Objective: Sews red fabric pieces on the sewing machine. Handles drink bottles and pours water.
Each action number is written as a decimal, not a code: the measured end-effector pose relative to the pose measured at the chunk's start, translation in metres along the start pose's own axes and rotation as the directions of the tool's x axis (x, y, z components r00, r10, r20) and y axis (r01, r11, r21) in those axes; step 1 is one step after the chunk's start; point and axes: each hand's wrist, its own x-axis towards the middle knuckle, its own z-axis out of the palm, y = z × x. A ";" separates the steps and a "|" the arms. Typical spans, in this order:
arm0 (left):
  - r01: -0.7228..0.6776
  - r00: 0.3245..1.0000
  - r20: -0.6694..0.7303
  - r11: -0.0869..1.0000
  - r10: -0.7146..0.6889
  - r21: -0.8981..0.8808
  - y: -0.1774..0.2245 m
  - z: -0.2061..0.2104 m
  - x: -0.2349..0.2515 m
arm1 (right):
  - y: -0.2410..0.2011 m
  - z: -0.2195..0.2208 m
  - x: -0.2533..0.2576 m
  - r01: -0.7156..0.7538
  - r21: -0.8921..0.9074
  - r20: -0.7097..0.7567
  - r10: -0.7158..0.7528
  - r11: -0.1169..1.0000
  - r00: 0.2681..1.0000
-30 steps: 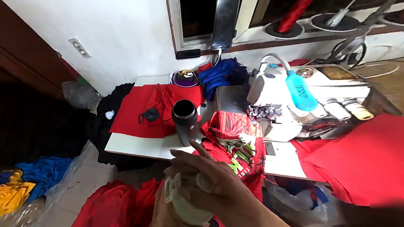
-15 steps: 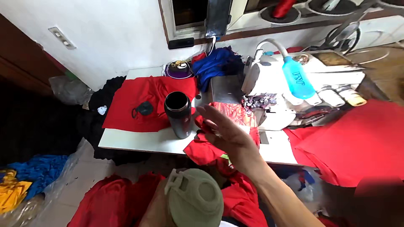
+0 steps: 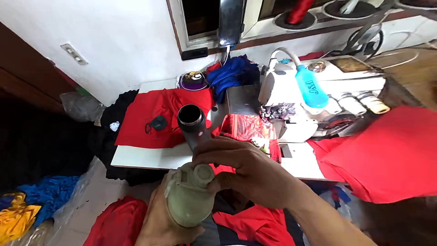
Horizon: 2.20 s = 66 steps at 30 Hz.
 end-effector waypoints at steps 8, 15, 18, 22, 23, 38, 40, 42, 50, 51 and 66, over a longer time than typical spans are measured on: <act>-0.015 0.994 -0.103 0.996 0.023 0.084 -0.003 -0.014 0.005 | -0.003 -0.002 0.016 -0.116 0.217 -0.018 0.123 0.969 0.992; 0.028 0.995 -0.101 0.983 -0.010 0.182 0.002 -0.014 0.010 | -0.011 0.011 0.022 -0.012 -0.290 -0.091 -0.015 0.957 0.996; 0.011 0.995 -0.099 0.960 0.018 0.279 0.007 -0.024 0.017 | -0.017 -0.005 0.038 0.127 -0.382 -0.030 -0.149 0.915 0.988; 0.021 0.997 -0.078 0.900 0.014 0.434 0.022 -0.051 0.044 | -0.020 -0.031 0.073 0.179 -0.391 0.076 -0.163 0.903 0.984; 0.046 0.998 -0.066 0.876 -0.016 0.481 0.030 -0.061 0.054 | -0.018 -0.037 0.083 0.173 -0.358 0.087 -0.151 0.918 0.985; -0.099 0.979 0.172 0.480 -0.111 0.871 0.066 -0.126 0.152 | 0.038 -0.048 0.107 -0.005 -0.252 -0.060 -0.010 0.968 0.998; -0.123 0.973 0.195 0.447 -0.120 0.886 0.068 -0.126 0.157 | 0.042 -0.047 0.104 -0.018 -0.231 -0.086 -0.002 0.973 0.996; -0.136 0.967 0.212 0.412 -0.145 0.901 0.071 -0.125 0.161 | 0.045 -0.045 0.100 -0.043 -0.203 -0.106 0.021 0.978 0.994; -0.215 0.951 0.268 0.296 -0.152 0.931 0.083 -0.125 0.176 | 0.048 -0.049 0.096 -0.160 -0.111 -0.121 0.147 0.981 0.982; -0.214 0.949 0.269 0.292 -0.162 0.932 0.085 -0.125 0.177 | 0.048 -0.049 0.095 -0.155 -0.115 -0.125 0.141 0.981 0.982; -0.305 0.928 0.334 0.177 -0.166 0.936 0.101 -0.126 0.191 | 0.053 -0.050 0.090 -0.163 -0.075 -0.158 0.150 0.984 0.976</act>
